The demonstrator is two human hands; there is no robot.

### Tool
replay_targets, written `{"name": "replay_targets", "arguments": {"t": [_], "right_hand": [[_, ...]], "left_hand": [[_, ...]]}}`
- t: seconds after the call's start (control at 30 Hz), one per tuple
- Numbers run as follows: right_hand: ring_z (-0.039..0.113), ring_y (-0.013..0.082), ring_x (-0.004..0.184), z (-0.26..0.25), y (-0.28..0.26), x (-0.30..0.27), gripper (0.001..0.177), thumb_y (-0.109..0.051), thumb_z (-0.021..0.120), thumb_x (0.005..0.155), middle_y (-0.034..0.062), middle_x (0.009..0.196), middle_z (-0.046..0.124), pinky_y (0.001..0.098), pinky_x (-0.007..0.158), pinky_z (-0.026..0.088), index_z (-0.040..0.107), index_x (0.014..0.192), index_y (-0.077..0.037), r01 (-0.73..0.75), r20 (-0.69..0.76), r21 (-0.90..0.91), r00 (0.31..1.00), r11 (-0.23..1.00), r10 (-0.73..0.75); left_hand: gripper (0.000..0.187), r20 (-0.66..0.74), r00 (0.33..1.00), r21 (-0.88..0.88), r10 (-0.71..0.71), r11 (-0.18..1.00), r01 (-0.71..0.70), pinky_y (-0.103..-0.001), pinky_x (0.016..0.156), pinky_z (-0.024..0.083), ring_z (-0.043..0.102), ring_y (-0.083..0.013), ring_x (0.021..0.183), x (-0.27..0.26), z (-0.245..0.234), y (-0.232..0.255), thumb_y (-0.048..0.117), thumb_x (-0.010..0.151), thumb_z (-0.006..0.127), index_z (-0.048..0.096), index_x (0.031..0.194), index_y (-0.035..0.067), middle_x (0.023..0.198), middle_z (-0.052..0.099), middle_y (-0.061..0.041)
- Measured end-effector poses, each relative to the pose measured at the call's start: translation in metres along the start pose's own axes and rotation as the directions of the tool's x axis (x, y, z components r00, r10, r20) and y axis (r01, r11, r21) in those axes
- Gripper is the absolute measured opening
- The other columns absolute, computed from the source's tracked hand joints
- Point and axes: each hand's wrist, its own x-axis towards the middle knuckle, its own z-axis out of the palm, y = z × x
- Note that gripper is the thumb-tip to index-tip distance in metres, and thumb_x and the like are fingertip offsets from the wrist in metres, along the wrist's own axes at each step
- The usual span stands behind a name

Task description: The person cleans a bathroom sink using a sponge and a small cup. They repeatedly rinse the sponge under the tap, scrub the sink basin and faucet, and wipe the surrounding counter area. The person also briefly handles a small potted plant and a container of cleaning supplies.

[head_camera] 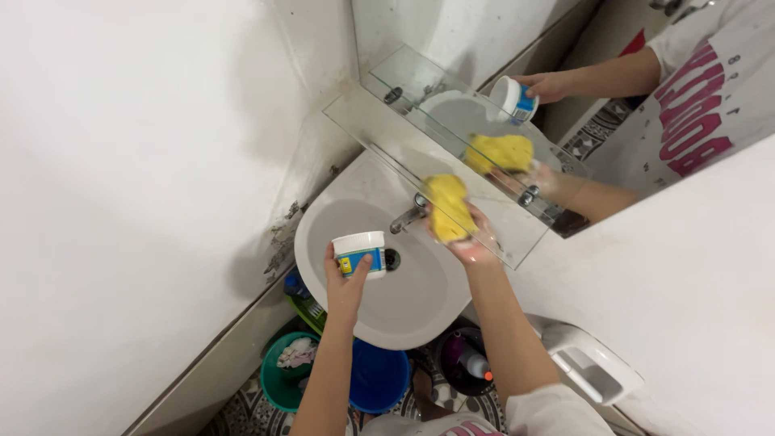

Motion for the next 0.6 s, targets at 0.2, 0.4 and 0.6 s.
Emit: {"name": "replay_targets", "arguments": {"t": [0.2, 0.4, 0.6], "right_hand": [[0.059, 0.0455, 0.121, 0.004, 0.027, 0.116, 0.051, -0.023, 0.047, 0.094, 0.0251, 0.136, 0.058, 0.0644, 0.098, 0.048, 0.049, 0.14, -0.001, -0.048, -0.097, 0.011, 0.994, 0.999, 0.049], [0.064, 0.0411, 0.112, -0.026, 0.053, 0.273, 0.044, -0.018, 0.042, 0.103, 0.0256, 0.133, 0.059, 0.0571, 0.09, 0.055, 0.048, 0.139, 0.005, 0.002, -0.222, 0.06, 0.975, 0.998, 0.012], [0.067, 0.0349, 0.099, -0.071, 0.048, 0.331, 0.035, -0.019, 0.044, 0.11, 0.0206, 0.117, 0.068, 0.0478, 0.08, 0.056, 0.057, 0.132, 0.006, 0.109, 0.019, -0.128, 0.994, 0.986, -0.107]], "left_hand": [[0.095, -0.036, 0.999, 0.03, 0.003, 1.0, -0.002, -0.032, 0.095, 0.053, 0.061, -0.0208, 0.119, -0.002, -0.015, -0.008, 0.023, 0.084, 0.079, 0.023, 0.158, 0.002, 0.139, 0.055, -0.017], [0.097, -0.189, 0.978, 0.021, 0.085, 0.996, -0.083, -0.033, 0.094, 0.054, 0.06, -0.021, 0.117, 0.0, -0.053, -0.02, 0.02, 0.082, 0.081, 0.023, 0.157, -0.001, 0.137, 0.054, -0.015], [0.097, -0.266, 0.96, 0.006, 0.094, 0.995, -0.096, -0.034, 0.094, 0.054, 0.061, -0.0218, 0.116, 0.005, -0.066, -0.019, 0.02, 0.082, 0.082, 0.024, 0.157, -0.001, 0.136, 0.055, -0.016]]}}
